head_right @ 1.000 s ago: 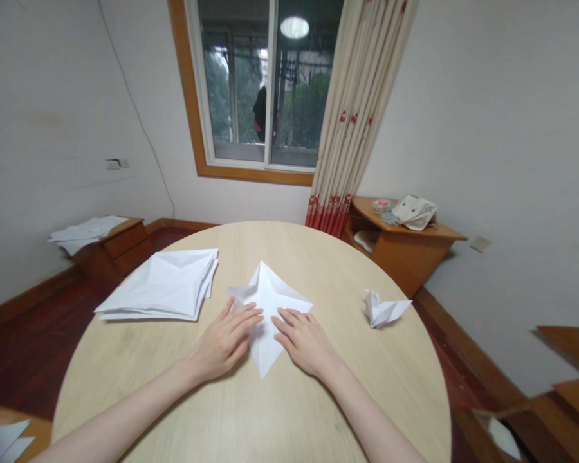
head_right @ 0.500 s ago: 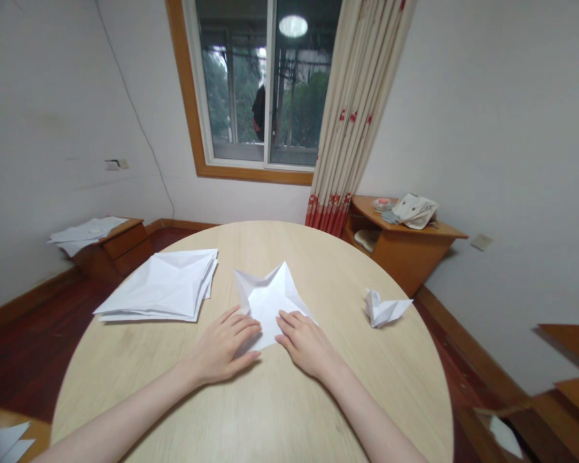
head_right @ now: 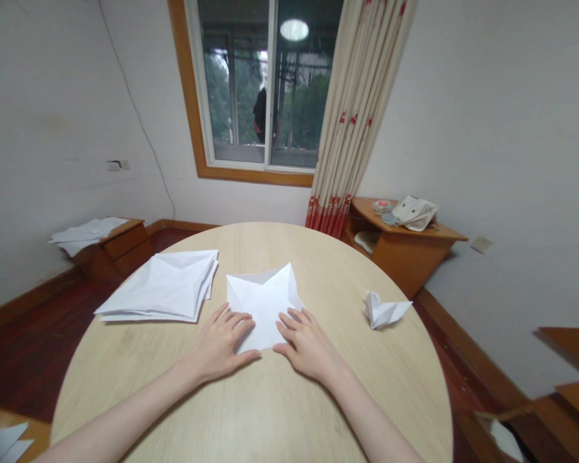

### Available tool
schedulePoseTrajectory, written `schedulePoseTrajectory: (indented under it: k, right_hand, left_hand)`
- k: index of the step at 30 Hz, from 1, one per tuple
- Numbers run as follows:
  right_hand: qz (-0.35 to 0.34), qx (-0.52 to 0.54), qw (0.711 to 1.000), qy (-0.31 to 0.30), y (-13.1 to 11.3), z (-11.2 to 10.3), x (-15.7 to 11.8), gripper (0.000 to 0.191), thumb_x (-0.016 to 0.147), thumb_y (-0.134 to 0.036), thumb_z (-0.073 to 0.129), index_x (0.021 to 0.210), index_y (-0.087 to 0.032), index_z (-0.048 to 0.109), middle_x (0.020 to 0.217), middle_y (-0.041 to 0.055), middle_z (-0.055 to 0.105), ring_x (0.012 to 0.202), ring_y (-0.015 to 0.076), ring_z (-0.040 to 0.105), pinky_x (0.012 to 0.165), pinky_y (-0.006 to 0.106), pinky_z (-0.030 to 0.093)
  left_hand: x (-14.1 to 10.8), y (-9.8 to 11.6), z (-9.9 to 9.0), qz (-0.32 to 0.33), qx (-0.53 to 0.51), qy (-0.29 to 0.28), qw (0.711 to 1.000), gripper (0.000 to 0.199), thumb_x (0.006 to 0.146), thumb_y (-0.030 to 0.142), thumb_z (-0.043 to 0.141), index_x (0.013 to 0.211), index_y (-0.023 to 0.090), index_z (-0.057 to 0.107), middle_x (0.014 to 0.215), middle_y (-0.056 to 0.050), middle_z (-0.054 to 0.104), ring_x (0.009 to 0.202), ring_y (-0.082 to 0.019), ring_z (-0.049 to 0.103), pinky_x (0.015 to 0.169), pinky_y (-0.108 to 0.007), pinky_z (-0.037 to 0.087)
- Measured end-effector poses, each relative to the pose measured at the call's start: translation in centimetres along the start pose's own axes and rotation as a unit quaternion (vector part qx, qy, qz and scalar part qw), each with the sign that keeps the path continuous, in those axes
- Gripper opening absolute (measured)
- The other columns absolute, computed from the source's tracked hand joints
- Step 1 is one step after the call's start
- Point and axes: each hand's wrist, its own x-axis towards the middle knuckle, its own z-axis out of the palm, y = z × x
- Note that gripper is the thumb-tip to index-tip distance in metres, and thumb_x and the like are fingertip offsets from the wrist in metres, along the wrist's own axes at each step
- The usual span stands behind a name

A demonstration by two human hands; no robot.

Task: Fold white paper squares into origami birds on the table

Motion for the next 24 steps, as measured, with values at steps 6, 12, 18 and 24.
schedulePoseTrajectory:
  k: [6, 12, 18, 24]
  right_hand:
    - [0.029, 0.000, 0.999, -0.040, 0.09, 0.03, -0.09, 0.054, 0.090, -0.047, 0.053, 0.134, -0.017, 0.051, 0.145, 0.0105, 0.042, 0.136, 0.0326, 0.033, 0.111, 0.051, 0.030]
    - [0.036, -0.006, 0.999, -0.035, -0.04, -0.08, -0.04, 0.055, 0.088, -0.047, 0.056, 0.134, -0.018, 0.052, 0.143, 0.0096, 0.045, 0.134, 0.0322, 0.036, 0.109, 0.048, 0.034]
    - [0.028, -0.005, 0.999, -0.021, -0.12, -0.42, -0.06, 0.047, 0.086, -0.041, 0.060, 0.128, -0.019, 0.058, 0.136, 0.0101, 0.054, 0.129, 0.0321, 0.045, 0.102, 0.048, 0.042]
    - [0.024, 0.003, 1.000, 0.000, 0.62, -0.73, -0.48, 0.041, 0.079, -0.031, 0.069, 0.119, -0.021, 0.065, 0.129, 0.0090, 0.060, 0.121, 0.0285, 0.053, 0.101, 0.044, 0.043]
  left_hand:
    - [0.10, 0.16, 0.07, -0.012, 0.000, -0.029, 0.999, 0.049, 0.076, 0.058, 0.066, 0.105, 0.019, 0.057, 0.116, -0.008, 0.064, 0.106, -0.028, 0.059, 0.104, -0.050, 0.031]
    - [0.14, 0.03, 0.24, -0.010, 0.020, -0.030, 0.999, 0.043, 0.076, 0.055, 0.067, 0.099, 0.020, 0.056, 0.112, -0.008, 0.065, 0.106, -0.029, 0.059, 0.102, -0.049, 0.034]
    - [0.13, -0.18, 0.51, -0.008, 0.030, -0.029, 0.999, 0.033, 0.082, 0.046, 0.065, 0.099, 0.020, 0.056, 0.109, -0.007, 0.066, 0.105, -0.028, 0.058, 0.101, -0.048, 0.034]
    - [0.07, -0.39, 0.38, 0.008, 0.016, -0.004, 1.000, 0.026, 0.083, 0.042, 0.064, 0.095, 0.020, 0.059, 0.111, -0.008, 0.065, 0.105, -0.028, 0.057, 0.095, -0.045, 0.039]
